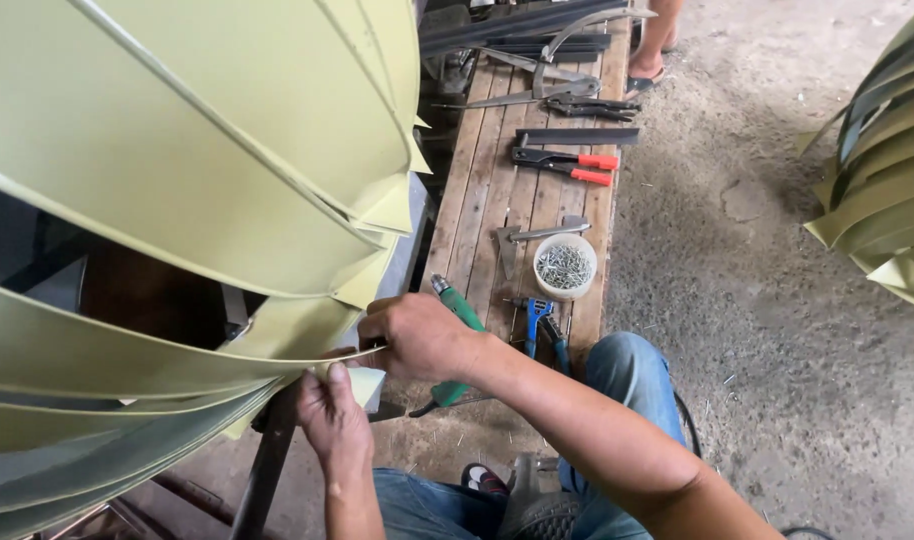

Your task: The person sits on the floor assembling a large blower wheel, aligning a metal blade against the wheel's rim, then using a green electric drill and a blue fastening tool to secure the blade, taking screws from a bowl on the workbench and repeating the cycle on the next blade.

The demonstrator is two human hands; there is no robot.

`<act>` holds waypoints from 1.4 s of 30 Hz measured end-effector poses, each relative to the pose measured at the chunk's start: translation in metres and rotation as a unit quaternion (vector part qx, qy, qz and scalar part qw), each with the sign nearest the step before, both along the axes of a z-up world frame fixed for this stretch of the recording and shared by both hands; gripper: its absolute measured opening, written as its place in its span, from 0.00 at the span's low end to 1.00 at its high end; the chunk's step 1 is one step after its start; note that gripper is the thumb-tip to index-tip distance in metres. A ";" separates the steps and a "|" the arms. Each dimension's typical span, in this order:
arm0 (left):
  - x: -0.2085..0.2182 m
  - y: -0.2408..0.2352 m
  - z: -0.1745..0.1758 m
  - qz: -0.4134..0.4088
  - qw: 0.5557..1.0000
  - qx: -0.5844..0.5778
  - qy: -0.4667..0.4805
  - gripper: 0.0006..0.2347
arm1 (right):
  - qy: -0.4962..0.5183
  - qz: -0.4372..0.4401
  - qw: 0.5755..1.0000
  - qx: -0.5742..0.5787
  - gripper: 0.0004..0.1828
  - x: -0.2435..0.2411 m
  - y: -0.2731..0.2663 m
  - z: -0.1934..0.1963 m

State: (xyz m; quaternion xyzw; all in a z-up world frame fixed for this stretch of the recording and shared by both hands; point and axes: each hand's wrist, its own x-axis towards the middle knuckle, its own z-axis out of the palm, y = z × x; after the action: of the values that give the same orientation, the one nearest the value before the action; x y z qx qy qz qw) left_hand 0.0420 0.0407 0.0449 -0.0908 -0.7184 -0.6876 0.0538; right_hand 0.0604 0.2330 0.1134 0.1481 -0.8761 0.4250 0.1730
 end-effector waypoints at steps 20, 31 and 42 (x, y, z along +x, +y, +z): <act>0.002 -0.007 -0.012 0.014 0.986 -0.013 0.165 0.24 | -0.072 0.141 0.986 -0.044 0.18 -0.001 0.005 0.000; -0.016 -0.002 0.001 0.028 0.992 -0.057 0.113 0.23 | -0.056 0.009 0.998 -0.036 0.20 -0.003 -0.013 0.001; -0.025 -0.001 0.002 0.039 0.995 -0.032 0.084 0.24 | -0.058 0.014 0.998 -0.019 0.26 -0.015 -0.018 -0.010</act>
State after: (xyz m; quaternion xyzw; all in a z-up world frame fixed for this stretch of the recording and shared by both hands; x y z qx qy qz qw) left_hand 0.0172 0.0399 0.0466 -0.1218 -0.7362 -0.6512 0.1382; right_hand 0.0453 0.2151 0.1038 0.1318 -0.8743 0.4519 0.1187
